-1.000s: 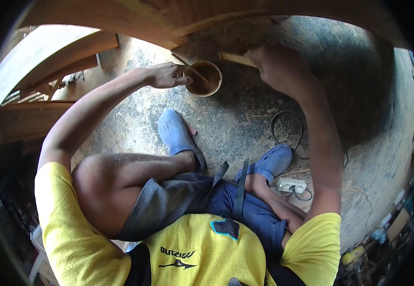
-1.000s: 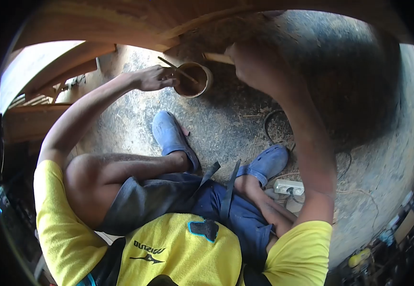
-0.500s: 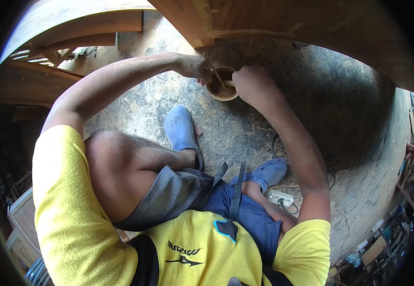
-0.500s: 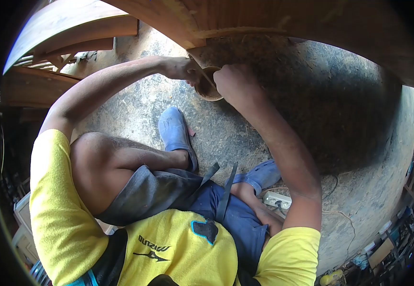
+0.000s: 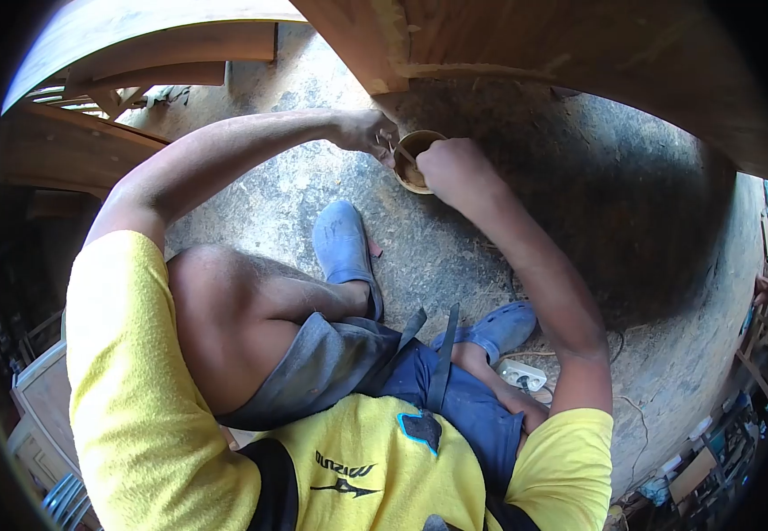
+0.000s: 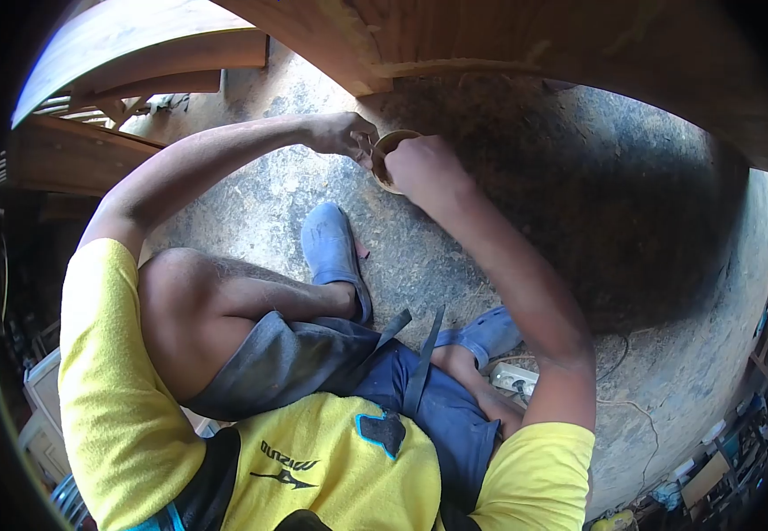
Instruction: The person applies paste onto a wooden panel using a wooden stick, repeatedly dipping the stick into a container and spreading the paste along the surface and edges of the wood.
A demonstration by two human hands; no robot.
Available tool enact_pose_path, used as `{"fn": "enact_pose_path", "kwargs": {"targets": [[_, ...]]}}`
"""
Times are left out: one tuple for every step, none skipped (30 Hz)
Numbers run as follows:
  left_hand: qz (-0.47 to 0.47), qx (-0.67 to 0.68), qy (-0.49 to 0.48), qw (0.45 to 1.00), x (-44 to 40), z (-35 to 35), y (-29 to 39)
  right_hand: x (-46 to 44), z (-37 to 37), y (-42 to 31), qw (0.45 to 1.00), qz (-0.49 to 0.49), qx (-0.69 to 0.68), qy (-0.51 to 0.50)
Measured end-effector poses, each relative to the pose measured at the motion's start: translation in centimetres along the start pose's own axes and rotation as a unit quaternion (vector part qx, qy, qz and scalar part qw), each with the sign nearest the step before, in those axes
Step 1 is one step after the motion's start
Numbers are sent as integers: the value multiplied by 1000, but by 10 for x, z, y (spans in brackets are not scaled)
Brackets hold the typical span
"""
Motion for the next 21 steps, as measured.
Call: {"fn": "enact_pose_path", "kwargs": {"targets": [[6,-22,-9,1000,-1,0,0,4,5,11,999,-23,-16,-22],[5,-19,-7,1000,0,1,0,8,11,16,999,-22,-15,-25],[1,-14,-6,1000,0,1,2,13,23,21,999,-40,-10,-12],[-4,-10,-7,1000,0,0,4,17,29,24,998,-60,-6,1],[-6,-9,-9,1000,0,-2,4,13,23,24,998,-58,21,15],[0,21,-16,1000,-1,-4,-2,8,15,24,998,-61,20,16],[7,47,-21,999,-1,-2,-1,1,10,18,998,-43,32,28],[7,42,-22,999,0,-1,1,-5,5,11,998,-25,44,41],[-7,41,-20,999,-1,-1,3,-9,3,3,998,-23,34,37],[-21,39,-20,999,-2,-1,5,-10,3,-1,998,-27,33,40],[-15,20,-21,999,-3,-1,4,-11,2,-6,999,-2,25,29],[-18,18,-22,999,-1,-1,9,-9,1,-10,1000,22,17,16],[-15,0,-20,1000,1,0,13,-7,2,-3,1000,18,18,15],[-13,-18,-16,1000,2,3,16,-5,1,11,1000,-3,-12,-12],[-20,-9,-8,1000,-2,1,7,-1,-2,27,998,-24,-43,-38],[-22,-9,-8,1000,-3,1,3,4,0,37,994,-44,-74,-65],[-23,-7,-8,1000,-4,0,-2,11,2,46,988,-62,-121,-72],[-23,-4,-10,1000,-4,0,1,16,0,52,988,-62,-122,-73],[-24,-4,-11,1000,-3,-1,3,22,-1,59,982,-73,-162,-62],[-12,-10,-12,1000,-2,-1,3,27,-1,67,975,-84,-202,-50],[0,-16,-12,1000,-2,-1,2,32,0,71,975,-85,-202,-50]]}}
Point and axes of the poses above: each hand's wrist, its own x-axis away from the middle knuckle, its own z-axis out of the back of the hand, y = z × x, the point moved 7 cm from there along -x, towards the middle knuckle, and after that the axes turned 2 degrees about -z, right-handed, at the moved point
